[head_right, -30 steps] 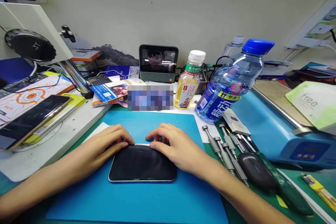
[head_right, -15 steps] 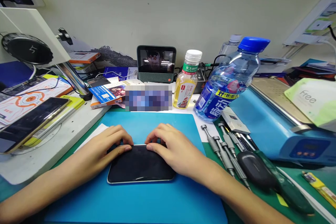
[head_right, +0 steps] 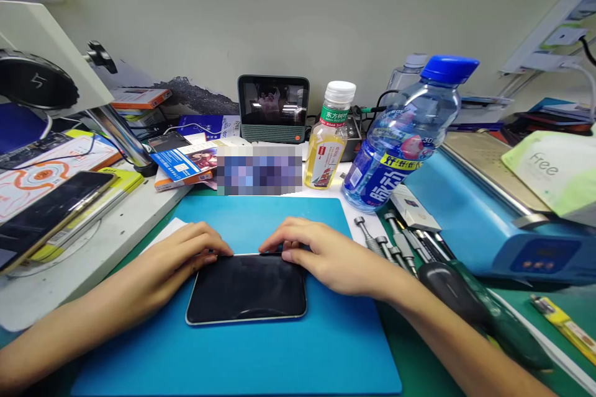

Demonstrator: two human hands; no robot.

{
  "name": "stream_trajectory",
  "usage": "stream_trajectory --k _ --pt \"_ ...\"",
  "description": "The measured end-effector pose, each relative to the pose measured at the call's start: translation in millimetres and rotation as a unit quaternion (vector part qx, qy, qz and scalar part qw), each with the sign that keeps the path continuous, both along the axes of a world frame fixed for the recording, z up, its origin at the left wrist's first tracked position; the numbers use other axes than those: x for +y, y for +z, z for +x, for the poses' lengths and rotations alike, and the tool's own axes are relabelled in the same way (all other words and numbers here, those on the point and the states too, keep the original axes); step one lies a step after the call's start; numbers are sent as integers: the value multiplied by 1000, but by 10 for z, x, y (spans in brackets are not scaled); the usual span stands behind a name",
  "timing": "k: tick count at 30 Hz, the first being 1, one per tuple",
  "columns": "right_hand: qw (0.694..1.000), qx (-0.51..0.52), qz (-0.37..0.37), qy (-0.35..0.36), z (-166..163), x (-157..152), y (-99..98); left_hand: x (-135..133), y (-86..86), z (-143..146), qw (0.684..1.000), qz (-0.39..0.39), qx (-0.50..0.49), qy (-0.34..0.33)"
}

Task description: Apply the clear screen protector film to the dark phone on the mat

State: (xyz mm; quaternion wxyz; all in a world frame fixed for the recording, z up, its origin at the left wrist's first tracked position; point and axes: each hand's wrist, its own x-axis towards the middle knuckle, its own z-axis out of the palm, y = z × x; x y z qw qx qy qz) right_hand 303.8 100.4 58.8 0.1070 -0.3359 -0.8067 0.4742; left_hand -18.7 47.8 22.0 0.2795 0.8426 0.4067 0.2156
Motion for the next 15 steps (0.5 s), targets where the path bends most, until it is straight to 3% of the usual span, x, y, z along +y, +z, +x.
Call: stream_trajectory --k 15 --pt "1000 -24 -13 0 19 24 83 -88 -15 25 999 32 24 10"
